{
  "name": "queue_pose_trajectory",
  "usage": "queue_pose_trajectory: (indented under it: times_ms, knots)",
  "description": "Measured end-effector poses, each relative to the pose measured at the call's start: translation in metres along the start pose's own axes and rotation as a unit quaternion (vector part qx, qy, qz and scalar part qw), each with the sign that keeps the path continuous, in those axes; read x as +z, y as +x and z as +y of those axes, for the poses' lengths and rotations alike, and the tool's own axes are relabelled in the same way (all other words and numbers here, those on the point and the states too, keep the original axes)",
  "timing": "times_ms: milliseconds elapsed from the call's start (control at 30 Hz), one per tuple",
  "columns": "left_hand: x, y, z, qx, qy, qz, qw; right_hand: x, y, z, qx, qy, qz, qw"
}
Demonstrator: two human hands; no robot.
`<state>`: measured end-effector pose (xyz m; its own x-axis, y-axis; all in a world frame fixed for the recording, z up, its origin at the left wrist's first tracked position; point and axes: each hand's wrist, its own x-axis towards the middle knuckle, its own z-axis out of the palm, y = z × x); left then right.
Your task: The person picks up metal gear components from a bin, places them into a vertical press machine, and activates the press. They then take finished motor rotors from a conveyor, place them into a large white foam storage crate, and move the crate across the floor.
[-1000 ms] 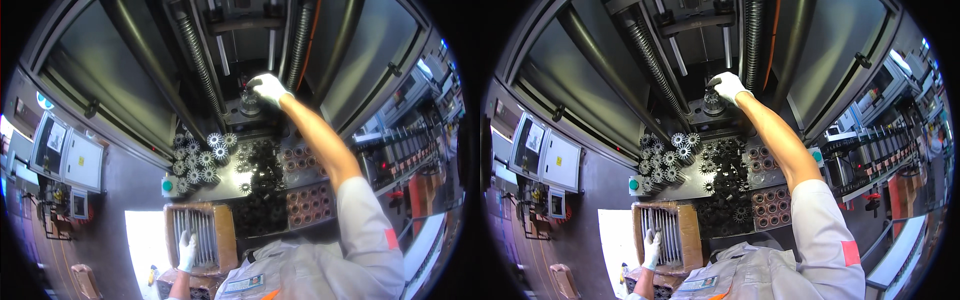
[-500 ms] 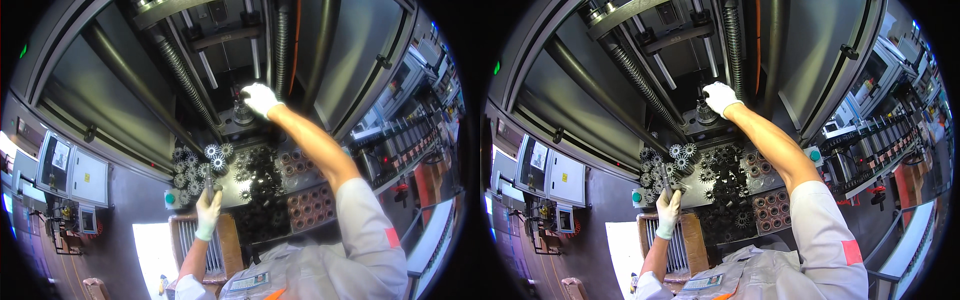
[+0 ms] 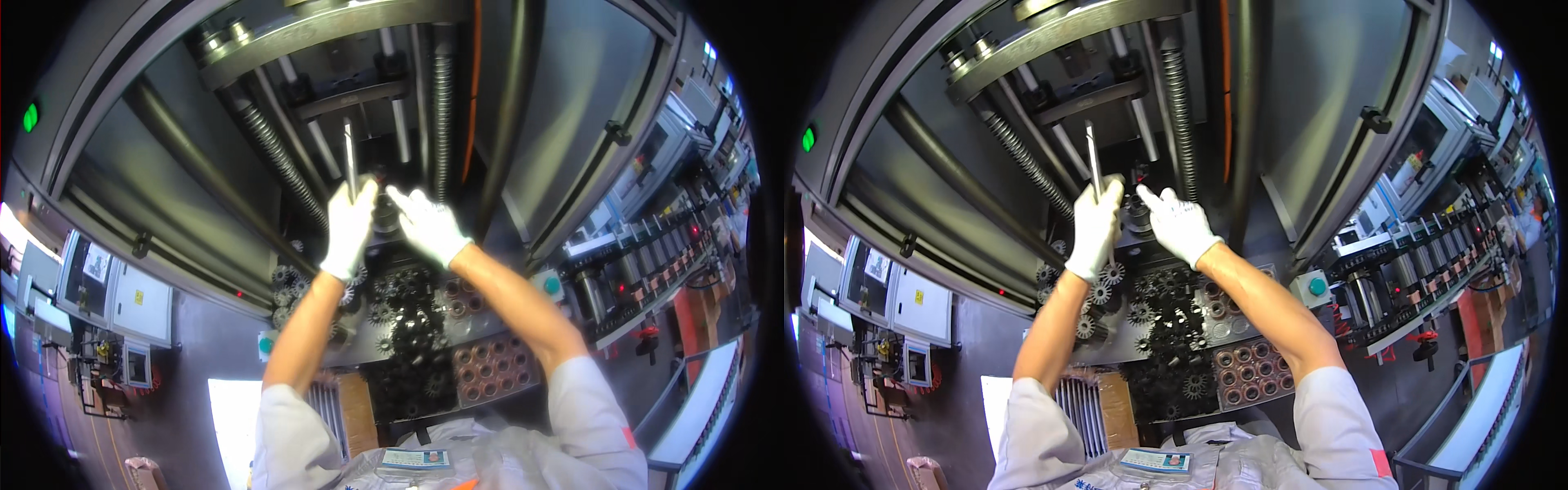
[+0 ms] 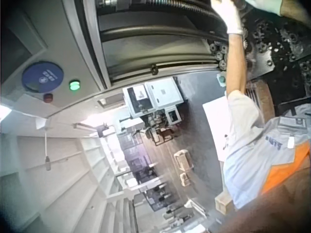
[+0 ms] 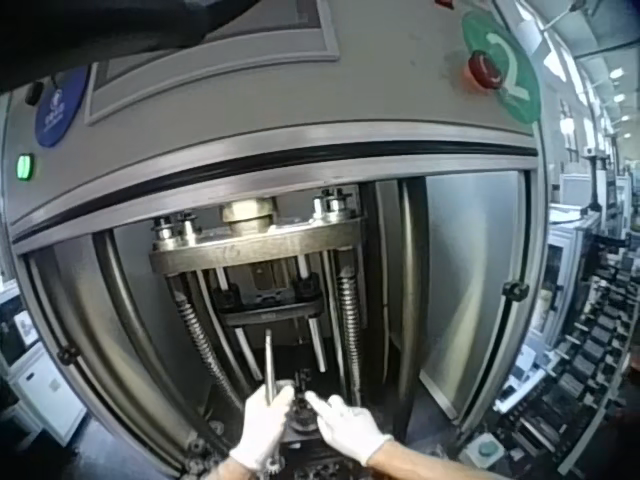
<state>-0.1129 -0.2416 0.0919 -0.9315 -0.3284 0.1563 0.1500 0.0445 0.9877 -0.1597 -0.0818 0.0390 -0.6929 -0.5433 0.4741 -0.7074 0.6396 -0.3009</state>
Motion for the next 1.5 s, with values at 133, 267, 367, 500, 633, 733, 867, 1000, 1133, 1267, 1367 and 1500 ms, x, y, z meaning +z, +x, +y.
queue_pose_trajectory:
  times_ms: [133, 267, 367, 500, 633, 733, 867, 1000, 1133, 1267, 1367, 1500]
  knots:
    - [0.02, 0.061, 0.003, 0.221, 0.101, 0.064, 0.968, -0.036, -0.078, 0.015, -0.05, 0.016, -0.009, 0.999]
    - [0.016, 0.103, -0.004, 0.335, 0.173, 0.051, 0.925, -0.076, -0.186, 0.044, 0.003, 0.016, -0.064, 0.998]
    - [-0.039, 0.159, -0.014, 0.226, 0.074, 0.004, 0.971, -0.108, -0.252, 0.068, 0.083, 0.013, -0.07, 0.994]
    - [-0.015, 0.155, -0.002, 0.173, -0.069, -0.047, 0.981, -0.137, -0.304, 0.093, 0.217, 0.101, -0.056, 0.969]
    - [-0.022, 0.129, 0.028, 0.217, 0.332, -0.054, 0.916, -0.158, -0.283, 0.092, 0.258, 0.135, 0.086, 0.953]
    - [-0.008, 0.049, 0.04, 0.305, 0.411, 0.021, 0.859, -0.178, -0.248, 0.076, 0.262, 0.147, 0.172, 0.938]
    - [0.04, -0.095, 0.039, 0.263, 0.228, -0.023, 0.937, -0.167, -0.236, 0.093, 0.206, -0.007, 0.205, 0.957]
    - [0.058, -0.209, -0.019, 0.08, 0.276, -0.212, 0.934, -0.101, -0.287, 0.132, 0.148, -0.065, -0.06, 0.985]
    - [0.09, -0.297, -0.062, -0.006, 0.203, -0.401, 0.893, -0.101, -0.288, 0.141, 0.121, -0.04, -0.055, 0.99]
    - [0.18, -0.356, -0.07, -0.074, 0.234, -0.479, 0.843, -0.149, -0.304, 0.14, 0.016, 0.013, 0.009, 1.0]
    - [0.247, -0.406, -0.087, -0.062, 0.243, -0.484, 0.838, -0.21, -0.351, 0.091, 0.002, 0.144, 0.097, 0.985]
    - [0.347, -0.467, -0.081, -0.046, 0.254, -0.598, 0.759, -0.266, -0.5, 0.107, 0.092, 0.198, 0.034, 0.975]
